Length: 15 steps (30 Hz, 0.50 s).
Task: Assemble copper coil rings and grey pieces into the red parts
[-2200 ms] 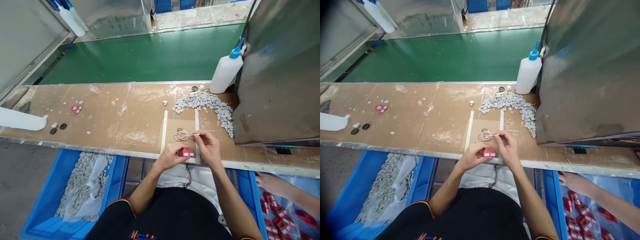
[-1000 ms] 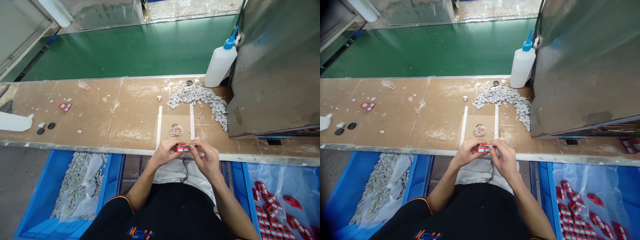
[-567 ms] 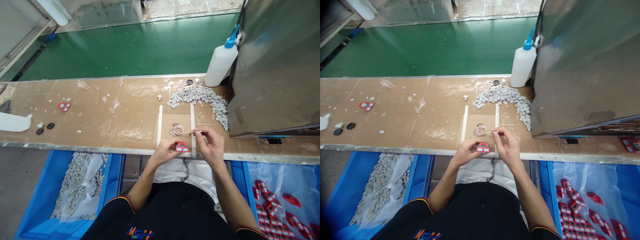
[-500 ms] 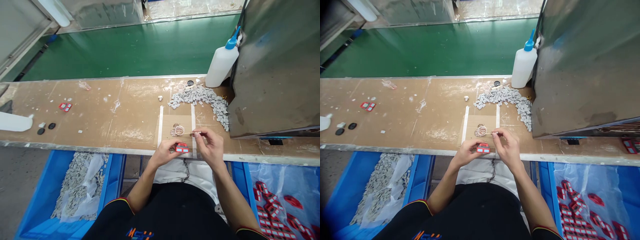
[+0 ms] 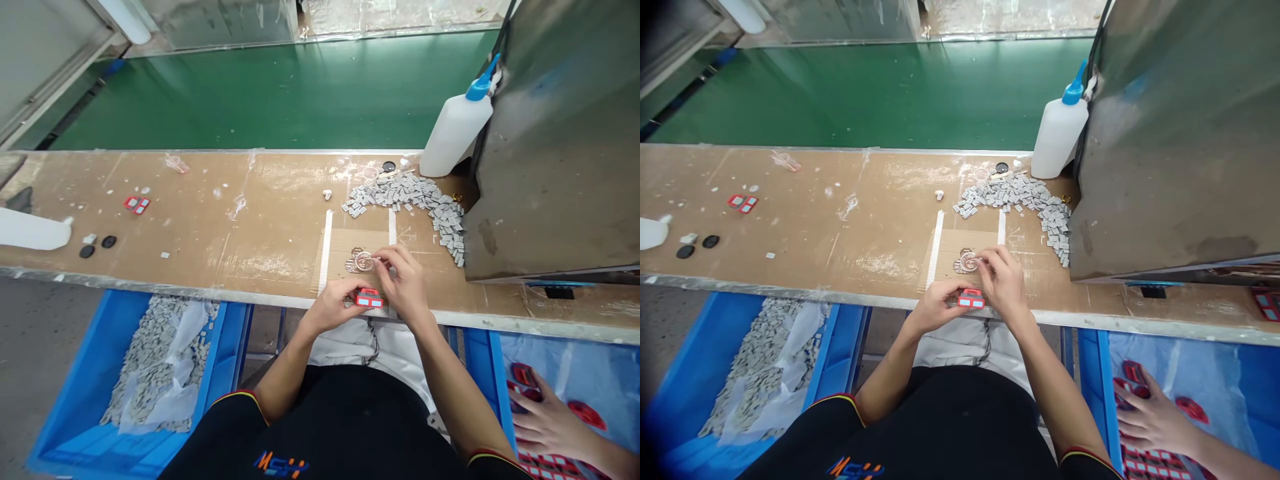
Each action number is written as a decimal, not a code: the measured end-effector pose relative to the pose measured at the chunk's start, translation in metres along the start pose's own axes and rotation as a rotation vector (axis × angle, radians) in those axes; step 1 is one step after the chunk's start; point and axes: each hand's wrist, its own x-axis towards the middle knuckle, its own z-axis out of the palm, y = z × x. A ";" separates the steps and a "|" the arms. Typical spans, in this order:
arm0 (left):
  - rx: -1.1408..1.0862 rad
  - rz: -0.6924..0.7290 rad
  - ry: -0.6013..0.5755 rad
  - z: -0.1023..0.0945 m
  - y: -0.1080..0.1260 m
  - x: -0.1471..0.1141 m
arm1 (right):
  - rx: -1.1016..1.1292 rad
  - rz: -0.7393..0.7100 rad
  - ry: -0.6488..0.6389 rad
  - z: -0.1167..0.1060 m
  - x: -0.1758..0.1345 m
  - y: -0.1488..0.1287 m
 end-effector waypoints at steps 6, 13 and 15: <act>-0.017 -0.015 0.019 0.003 0.000 0.000 | 0.121 0.084 0.080 -0.013 -0.009 -0.008; 0.022 0.045 0.055 0.005 -0.003 0.000 | 0.206 0.198 0.090 -0.042 -0.040 -0.025; 0.012 0.032 0.045 0.005 -0.002 0.000 | 0.165 0.174 0.075 -0.044 -0.044 -0.027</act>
